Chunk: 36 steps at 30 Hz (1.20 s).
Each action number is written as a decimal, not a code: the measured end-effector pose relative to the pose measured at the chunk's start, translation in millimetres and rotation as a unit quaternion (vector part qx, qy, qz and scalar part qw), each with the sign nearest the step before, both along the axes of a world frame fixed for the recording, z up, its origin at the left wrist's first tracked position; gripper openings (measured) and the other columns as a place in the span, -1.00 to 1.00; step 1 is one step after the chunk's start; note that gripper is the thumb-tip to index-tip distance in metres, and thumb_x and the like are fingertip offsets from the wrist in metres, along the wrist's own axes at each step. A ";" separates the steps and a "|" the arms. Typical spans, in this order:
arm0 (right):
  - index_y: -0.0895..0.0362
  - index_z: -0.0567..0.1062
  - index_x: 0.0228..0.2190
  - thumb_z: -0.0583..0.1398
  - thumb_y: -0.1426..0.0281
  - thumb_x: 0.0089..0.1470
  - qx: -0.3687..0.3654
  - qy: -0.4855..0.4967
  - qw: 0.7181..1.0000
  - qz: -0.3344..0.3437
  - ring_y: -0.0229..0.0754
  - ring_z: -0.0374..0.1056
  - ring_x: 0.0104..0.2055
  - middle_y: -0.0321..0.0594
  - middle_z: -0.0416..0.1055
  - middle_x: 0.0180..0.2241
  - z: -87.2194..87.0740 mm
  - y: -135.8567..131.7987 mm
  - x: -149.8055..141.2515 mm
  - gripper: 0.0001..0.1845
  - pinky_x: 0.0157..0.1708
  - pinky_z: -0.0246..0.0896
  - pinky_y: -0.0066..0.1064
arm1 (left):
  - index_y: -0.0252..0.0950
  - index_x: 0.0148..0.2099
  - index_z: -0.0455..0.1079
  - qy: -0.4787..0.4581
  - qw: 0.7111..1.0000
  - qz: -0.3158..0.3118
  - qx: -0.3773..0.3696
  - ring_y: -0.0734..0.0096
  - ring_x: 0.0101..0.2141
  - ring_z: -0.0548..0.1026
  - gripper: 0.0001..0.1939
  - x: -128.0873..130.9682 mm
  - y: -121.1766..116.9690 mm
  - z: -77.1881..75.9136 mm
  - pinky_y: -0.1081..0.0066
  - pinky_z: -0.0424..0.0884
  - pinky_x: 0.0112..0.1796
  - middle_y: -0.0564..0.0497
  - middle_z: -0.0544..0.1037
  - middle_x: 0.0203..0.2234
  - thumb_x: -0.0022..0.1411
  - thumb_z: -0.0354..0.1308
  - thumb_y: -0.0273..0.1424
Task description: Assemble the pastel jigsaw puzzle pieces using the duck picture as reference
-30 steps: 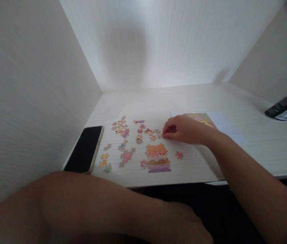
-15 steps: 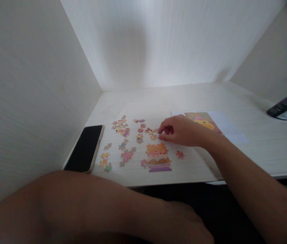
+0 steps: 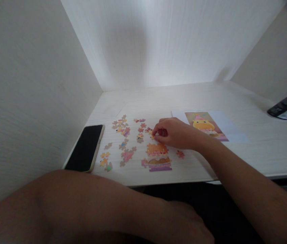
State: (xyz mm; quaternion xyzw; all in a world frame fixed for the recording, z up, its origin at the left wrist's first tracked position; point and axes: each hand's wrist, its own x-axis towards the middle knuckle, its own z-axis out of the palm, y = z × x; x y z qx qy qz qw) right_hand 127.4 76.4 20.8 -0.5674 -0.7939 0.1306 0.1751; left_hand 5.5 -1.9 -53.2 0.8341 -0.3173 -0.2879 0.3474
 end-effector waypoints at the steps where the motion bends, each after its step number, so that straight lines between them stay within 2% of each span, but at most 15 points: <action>1: 0.12 0.59 -0.32 0.14 0.41 0.01 0.002 0.001 1.000 0.000 -0.25 0.33 -0.40 -0.19 0.51 -0.40 0.5 -0.5 -0.3 -0.77 -0.37 0.16 -0.43 | -0.20 -0.45 -0.04 0.007 1.000 0.002 0.006 0.24 -0.05 0.34 -0.83 0.8 0.4 4.3 0.26 0.31 -0.25 -0.05 0.43 -0.15 0.14 -0.14 -0.28; 4: 0.11 0.60 -0.32 0.14 0.45 0.00 0.013 -0.002 1.000 0.002 -0.24 0.33 -0.39 -0.19 0.49 -0.39 -0.2 -0.9 -0.2 -0.76 -0.35 0.16 -0.43 | -0.18 -0.44 -0.10 0.049 0.998 0.008 0.039 0.20 -0.10 0.37 -0.82 2.4 1.7 14.7 0.25 0.30 -0.16 -0.12 0.44 -0.21 0.06 -0.10 -0.34; 6: 0.11 0.60 -0.32 0.13 0.49 -0.02 0.022 -0.004 1.000 0.010 -0.24 0.33 -0.36 -0.18 0.48 -0.36 -2.1 -0.1 0.7 -0.74 -0.33 0.18 -0.43 | -0.17 -0.45 -0.09 0.073 0.996 0.006 0.052 0.19 -0.13 0.39 -0.80 2.4 2.2 15.8 0.24 0.31 -0.16 -0.12 0.44 -0.30 0.09 -0.10 -0.28; 8: 0.12 0.60 -0.33 0.12 0.53 -0.03 0.036 0.006 0.999 0.010 -0.24 0.35 -0.33 -0.17 0.47 -0.32 -4.0 1.4 1.1 -0.72 -0.28 0.20 -0.44 | -0.17 -0.46 -0.08 0.052 0.998 0.005 0.032 0.20 -0.10 0.38 -0.78 1.3 2.2 12.9 0.25 0.32 -0.20 -0.10 0.42 -0.37 0.13 -0.13 -0.23; 10: 0.13 0.60 -0.31 0.11 0.54 0.00 0.061 0.016 0.998 -0.003 -0.23 0.36 -0.26 -0.16 0.47 -0.26 -5.6 3.3 0.4 -0.71 -0.19 0.22 -0.43 | -0.17 -0.46 -0.08 0.034 0.999 0.006 0.020 0.21 -0.09 0.38 -0.80 -0.4 1.8 9.7 0.26 0.32 -0.21 -0.10 0.42 -0.37 0.11 -0.11 -0.27; 13: 0.12 0.58 -0.22 0.10 0.51 0.07 0.096 0.011 0.995 -0.010 -0.16 0.34 -0.11 -0.16 0.48 -0.16 -8.4 6.8 -2.7 -0.70 -0.01 0.17 -0.34 | -0.17 -0.45 -0.09 0.021 0.999 0.015 0.023 0.20 -0.13 0.39 -0.82 -2.5 1.3 8.8 0.25 0.32 -0.20 -0.11 0.44 -0.30 0.03 -0.08 -0.34; 15: 0.10 0.56 -0.16 0.10 0.48 0.10 0.097 -0.002 0.995 -0.001 -0.13 0.32 -0.05 -0.17 0.49 -0.12 -11.2 9.1 -4.9 -0.69 0.03 0.14 -0.28 | -0.18 -0.47 -0.11 0.009 1.000 0.016 0.022 0.22 -0.12 0.39 -0.80 -3.3 1.5 9.8 0.26 0.32 -0.23 -0.09 0.42 -0.38 0.06 -0.09 -0.32; 18: 0.07 0.55 -0.13 0.10 0.46 0.12 0.079 -0.016 0.997 0.000 -0.11 0.34 -0.06 -0.16 0.51 -0.14 -15.4 11.8 -6.6 -0.68 0.02 0.16 -0.24 | -0.18 -0.48 -0.12 -0.013 1.000 0.009 0.013 0.25 -0.07 0.36 -0.78 -3.6 2.1 10.2 0.28 0.30 -0.29 -0.06 0.35 -0.48 0.10 -0.11 -0.31; 23: 0.06 0.55 -0.13 0.12 0.50 0.08 0.074 0.010 0.997 -0.009 -0.14 0.36 -0.11 -0.17 0.51 -0.17 -16.1 12.0 -6.6 -0.66 -0.04 0.19 -0.31 | -0.19 -0.46 -0.07 0.014 1.000 0.003 0.016 0.26 -0.19 0.37 -0.86 -1.8 2.7 8.8 0.29 0.28 -0.30 -0.04 0.36 -0.43 0.03 -0.10 -0.41; 28: 0.10 0.56 -0.15 0.12 0.54 0.05 0.078 0.057 0.995 -0.008 -0.23 0.37 -0.21 -0.16 0.47 -0.20 -13.8 9.7 -6.7 -0.66 -0.14 0.21 -0.42 | -0.17 -0.45 -0.07 0.014 1.000 0.008 0.014 0.23 -0.32 0.34 -0.83 -0.2 2.3 3.3 0.27 0.27 -0.31 -0.05 0.37 -0.41 0.11 -0.12 -0.31; 31: 0.12 0.57 -0.16 0.11 0.52 0.07 0.078 0.060 0.995 -0.008 -0.24 0.36 -0.25 -0.15 0.46 -0.21 -12.7 8.8 -6.2 -0.68 -0.17 0.21 -0.43 | -0.17 -0.45 -0.01 0.026 1.000 0.002 -0.001 0.24 -0.35 0.34 -0.80 0.5 1.7 -0.3 0.28 0.29 -0.33 -0.04 0.37 -0.44 0.18 -0.15 -0.24; 36: 0.12 0.57 -0.18 0.13 0.52 0.06 0.073 0.047 0.996 -0.009 -0.25 0.34 -0.28 -0.15 0.46 -0.22 -11.1 8.8 -5.4 -0.69 -0.20 0.19 -0.44 | -0.18 -0.47 -0.05 0.021 1.000 0.000 0.003 0.25 -0.37 0.35 -0.81 1.6 1.2 6.1 0.29 0.30 -0.35 -0.04 0.36 -0.46 0.15 -0.13 -0.29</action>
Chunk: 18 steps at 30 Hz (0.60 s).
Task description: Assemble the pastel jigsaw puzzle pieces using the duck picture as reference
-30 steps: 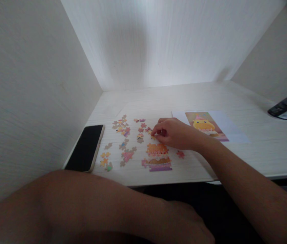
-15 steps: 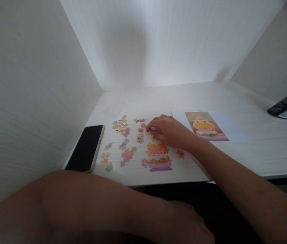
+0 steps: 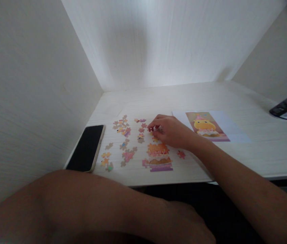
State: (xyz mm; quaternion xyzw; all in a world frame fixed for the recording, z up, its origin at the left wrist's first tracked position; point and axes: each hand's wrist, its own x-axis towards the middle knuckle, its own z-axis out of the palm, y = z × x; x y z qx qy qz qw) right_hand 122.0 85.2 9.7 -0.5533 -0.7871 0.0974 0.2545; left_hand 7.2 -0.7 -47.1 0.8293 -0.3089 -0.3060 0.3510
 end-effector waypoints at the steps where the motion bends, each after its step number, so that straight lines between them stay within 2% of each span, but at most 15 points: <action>1: 0.12 0.57 -0.19 0.13 0.51 0.05 -0.001 -0.001 1.000 -0.001 -0.25 0.34 -0.28 -0.15 0.46 -0.22 0.1 0.1 0.1 -0.69 -0.20 0.19 -0.44 | -0.18 -0.47 -0.05 -0.004 1.000 0.000 0.002 0.25 -0.35 0.36 -0.81 0.0 0.2 1.7 0.29 0.30 -0.35 -0.04 0.36 -0.47 0.15 -0.12 -0.29; 4: 0.13 0.58 -0.20 0.13 0.49 0.04 -0.004 -0.006 1.000 -0.008 -0.25 0.34 -0.29 -0.15 0.46 -0.23 -0.1 0.0 0.3 -0.71 -0.21 0.19 -0.43 | -0.19 -0.43 0.07 -0.018 1.000 -0.001 -0.001 0.23 -0.26 0.38 -0.85 -0.3 2.0 1.6 0.28 0.31 -0.31 -0.07 0.38 -0.43 0.15 -0.11 -0.28; 6: 0.14 0.58 -0.22 0.14 0.48 0.04 -0.003 -0.008 1.000 -0.012 -0.24 0.34 -0.30 -0.16 0.46 -0.25 -0.1 -0.1 0.3 -0.72 -0.22 0.19 -0.43 | -0.23 -0.31 0.19 -0.047 0.999 -0.010 -0.019 0.23 -0.22 0.39 -0.87 -0.7 4.1 -3.6 0.28 0.32 -0.25 -0.11 0.42 -0.32 0.16 -0.12 -0.32; 9: 0.14 0.58 -0.23 0.15 0.46 0.03 -0.004 -0.013 1.000 -0.016 -0.25 0.34 -0.31 -0.16 0.46 -0.26 0.7 -0.2 0.4 -0.74 -0.24 0.19 -0.44 | -0.33 -0.15 0.26 -0.068 0.997 -0.029 -0.038 0.22 -0.19 0.39 -0.73 -1.2 7.5 -16.1 0.28 0.34 -0.19 -0.16 0.43 -0.19 0.23 -0.17 -0.31; 11: 0.13 0.58 -0.24 0.16 0.45 0.03 -0.011 -0.017 1.000 -0.018 -0.25 0.35 -0.30 -0.17 0.47 -0.25 1.8 -0.1 0.5 -0.74 -0.24 0.19 -0.44 | -0.37 -0.10 0.27 -0.084 0.995 -0.034 -0.047 0.22 -0.20 0.40 -0.67 -1.8 8.9 -25.3 0.29 0.35 -0.20 -0.19 0.43 -0.18 0.26 -0.18 -0.28; 15: 0.12 0.59 -0.24 0.17 0.44 0.02 -0.022 -0.026 0.999 -0.021 -0.24 0.35 -0.31 -0.18 0.48 -0.24 3.8 -0.7 0.0 -0.75 -0.24 0.19 -0.43 | -0.36 -0.13 0.28 -0.132 0.986 -0.018 -0.096 0.27 -0.27 0.41 -0.72 -2.8 10.0 -38.1 0.33 0.37 -0.26 -0.16 0.44 -0.29 0.24 -0.14 -0.33; 18: 0.12 0.59 -0.25 0.17 0.43 0.03 -0.024 -0.032 0.999 -0.025 -0.25 0.35 -0.32 -0.18 0.48 -0.24 4.6 -1.6 -1.0 -0.76 -0.25 0.20 -0.43 | -0.33 -0.25 0.30 -0.130 0.984 0.000 -0.123 0.27 -0.28 0.41 -0.79 -2.2 10.0 -38.0 0.34 0.38 -0.23 -0.16 0.43 -0.32 0.21 -0.12 -0.35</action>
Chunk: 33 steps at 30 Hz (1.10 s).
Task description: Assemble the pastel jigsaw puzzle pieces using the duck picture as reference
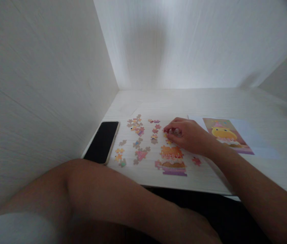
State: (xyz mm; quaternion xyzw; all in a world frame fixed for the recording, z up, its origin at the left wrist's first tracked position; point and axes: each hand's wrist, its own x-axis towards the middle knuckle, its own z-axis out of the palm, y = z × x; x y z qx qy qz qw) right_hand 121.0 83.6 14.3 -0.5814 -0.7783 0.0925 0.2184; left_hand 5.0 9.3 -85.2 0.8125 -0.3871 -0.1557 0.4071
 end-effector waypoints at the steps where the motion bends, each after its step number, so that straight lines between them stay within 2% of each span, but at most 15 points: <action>1: 0.11 0.59 -0.25 0.17 0.42 0.03 -0.001 -0.002 1.000 -0.001 -0.25 0.36 -0.32 -0.18 0.47 -0.24 0.1 -0.2 -0.3 -0.76 -0.25 0.21 -0.43 | -0.31 -0.28 0.30 0.005 1.000 0.001 -0.003 0.27 -0.30 0.41 -0.81 0.5 -0.1 1.6 0.34 0.38 -0.24 -0.16 0.43 -0.33 0.20 -0.11 -0.36; 7: 0.11 0.59 -0.26 0.16 0.37 0.07 -0.010 -0.010 1.000 -0.008 -0.24 0.37 -0.34 -0.16 0.46 -0.24 -1.9 -0.1 -0.2 -0.76 -0.26 0.25 -0.39 | -0.24 -0.47 0.25 0.044 0.999 0.011 0.006 0.26 -0.33 0.42 -0.85 1.8 2.7 19.6 0.33 0.39 -0.26 -0.16 0.42 -0.38 0.13 -0.05 -0.39; 13: 0.09 0.60 -0.26 0.15 0.34 0.09 -0.010 -0.012 1.000 -0.003 -0.22 0.37 -0.31 -0.16 0.46 -0.25 -3.2 -0.1 0.1 -0.75 -0.24 0.26 -0.38 | -0.29 -0.39 0.32 0.049 0.998 0.000 0.039 0.21 -0.26 0.43 -0.84 0.6 5.7 32.6 0.31 0.38 -0.14 -0.19 0.44 -0.33 0.15 -0.04 -0.37; 18: 0.11 0.60 -0.24 0.15 0.36 0.09 -0.015 -0.011 1.000 0.002 -0.21 0.37 -0.30 -0.15 0.45 -0.23 -2.5 -0.3 -0.1 -0.74 -0.22 0.27 -0.35 | -0.36 -0.34 0.37 0.020 0.998 0.010 0.058 0.25 -0.22 0.45 -0.80 -0.8 5.0 32.1 0.36 0.39 -0.12 -0.21 0.47 -0.32 0.15 -0.08 -0.44; 23: 0.09 0.60 -0.23 0.16 0.36 0.07 -0.016 -0.014 1.000 0.002 -0.19 0.38 -0.28 -0.14 0.46 -0.22 -3.9 -0.2 1.4 -0.75 -0.20 0.28 -0.34 | -0.28 -0.45 0.34 0.005 1.000 0.012 -0.001 0.28 -0.05 0.41 -0.85 1.5 4.3 21.1 0.41 0.41 -0.14 -0.15 0.46 -0.39 0.13 0.01 -0.40; 27: 0.10 0.60 -0.23 0.16 0.38 0.07 -0.015 -0.010 1.000 0.002 -0.21 0.38 -0.29 -0.14 0.46 -0.21 -4.4 -0.2 1.4 -0.75 -0.22 0.28 -0.36 | -0.26 -0.47 0.30 0.045 0.999 0.016 0.014 0.26 -0.23 0.45 -0.84 3.0 1.0 11.4 0.35 0.43 -0.26 -0.13 0.44 -0.40 0.13 -0.03 -0.40; 33: 0.11 0.59 -0.20 0.14 0.46 0.06 -0.022 -0.005 1.000 -0.016 -0.22 0.39 -0.27 -0.16 0.47 -0.20 -2.1 -0.8 -0.6 -0.71 -0.20 0.28 -0.38 | -0.25 -0.56 0.26 0.059 0.998 0.026 0.006 0.31 -0.38 0.44 -0.82 3.8 2.7 21.2 0.36 0.40 -0.31 -0.09 0.41 -0.49 0.08 0.02 -0.42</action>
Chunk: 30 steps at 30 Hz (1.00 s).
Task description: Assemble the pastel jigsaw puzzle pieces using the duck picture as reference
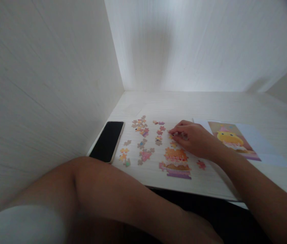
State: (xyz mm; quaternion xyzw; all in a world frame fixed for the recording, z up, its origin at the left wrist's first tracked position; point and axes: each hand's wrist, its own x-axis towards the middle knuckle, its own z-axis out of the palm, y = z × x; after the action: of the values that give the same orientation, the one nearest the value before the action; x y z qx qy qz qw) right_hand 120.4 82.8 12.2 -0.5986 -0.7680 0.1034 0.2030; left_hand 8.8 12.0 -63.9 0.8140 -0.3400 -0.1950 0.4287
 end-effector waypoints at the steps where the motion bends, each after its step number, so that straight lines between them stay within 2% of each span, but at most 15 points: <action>1: 0.12 0.59 -0.20 0.13 0.46 0.07 0.000 0.001 1.000 0.001 -0.21 0.39 -0.25 -0.16 0.47 -0.20 0.1 0.0 0.0 -0.71 -0.19 0.28 -0.38 | -0.25 -0.56 0.27 -0.001 1.000 0.001 -0.005 0.32 -0.40 0.43 -0.82 0.7 0.2 -1.1 0.36 0.40 -0.33 -0.09 0.41 -0.49 0.08 0.02 -0.42; 5: 0.11 0.59 -0.19 0.12 0.48 0.06 0.002 0.006 1.000 0.006 -0.19 0.39 -0.22 -0.16 0.48 -0.18 -0.9 -0.2 1.3 -0.69 -0.18 0.28 -0.38 | -0.26 -0.49 0.31 -0.023 0.999 0.005 -0.041 0.34 -0.41 0.42 -0.87 2.4 -1.7 -15.5 0.38 0.39 -0.36 -0.07 0.42 -0.47 0.08 0.02 -0.44; 7: 0.11 0.59 -0.20 0.13 0.49 0.05 0.007 0.008 1.000 0.007 -0.19 0.40 -0.22 -0.16 0.48 -0.18 -1.7 -0.3 1.8 -0.69 -0.19 0.28 -0.38 | -0.27 -0.46 0.32 -0.024 0.999 -0.001 -0.033 0.33 -0.40 0.42 -0.87 1.6 -2.6 -18.8 0.38 0.40 -0.35 -0.09 0.43 -0.44 0.10 0.00 -0.42; 13: 0.11 0.59 -0.20 0.12 0.50 0.04 0.006 0.012 1.000 0.004 -0.19 0.40 -0.24 -0.16 0.49 -0.18 -1.9 -0.3 1.6 -0.69 -0.22 0.29 -0.39 | -0.27 -0.44 0.31 -0.037 0.999 -0.020 0.001 0.28 -0.34 0.41 -0.85 -1.2 0.4 -5.6 0.35 0.39 -0.26 -0.14 0.43 -0.39 0.13 -0.02 -0.38; 17: 0.11 0.59 -0.21 0.11 0.50 0.04 0.008 0.011 1.000 0.005 -0.19 0.41 -0.24 -0.16 0.49 -0.18 -1.9 -0.4 2.0 -0.69 -0.23 0.29 -0.39 | -0.26 -0.44 0.29 -0.033 0.999 -0.018 -0.002 0.31 -0.39 0.39 -0.86 0.4 0.1 -11.2 0.36 0.38 -0.32 -0.09 0.40 -0.43 0.13 -0.04 -0.40; 20: 0.10 0.59 -0.21 0.11 0.52 0.03 0.012 0.011 1.000 0.009 -0.19 0.41 -0.24 -0.17 0.49 -0.19 -2.1 -0.4 2.5 -0.67 -0.24 0.29 -0.40 | -0.26 -0.42 0.30 -0.028 0.999 -0.019 -0.013 0.29 -0.36 0.40 -0.85 0.7 -0.9 -14.5 0.35 0.38 -0.30 -0.10 0.40 -0.40 0.14 -0.04 -0.37; 30: 0.10 0.59 -0.21 0.11 0.51 0.03 0.005 0.014 1.000 0.010 -0.19 0.40 -0.23 -0.17 0.49 -0.18 -2.1 -0.7 2.7 -0.68 -0.24 0.29 -0.39 | -0.27 -0.45 0.33 -0.022 1.000 -0.006 -0.007 0.29 -0.35 0.42 -0.86 -1.3 1.1 -5.6 0.35 0.38 -0.27 -0.11 0.42 -0.41 0.10 -0.02 -0.41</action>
State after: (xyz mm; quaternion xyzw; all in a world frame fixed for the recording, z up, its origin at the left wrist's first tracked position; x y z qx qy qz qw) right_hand 123.1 82.2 10.1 -0.5887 -0.7713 0.1102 0.2155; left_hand 7.4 13.1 -69.6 0.8130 -0.3553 -0.1776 0.4258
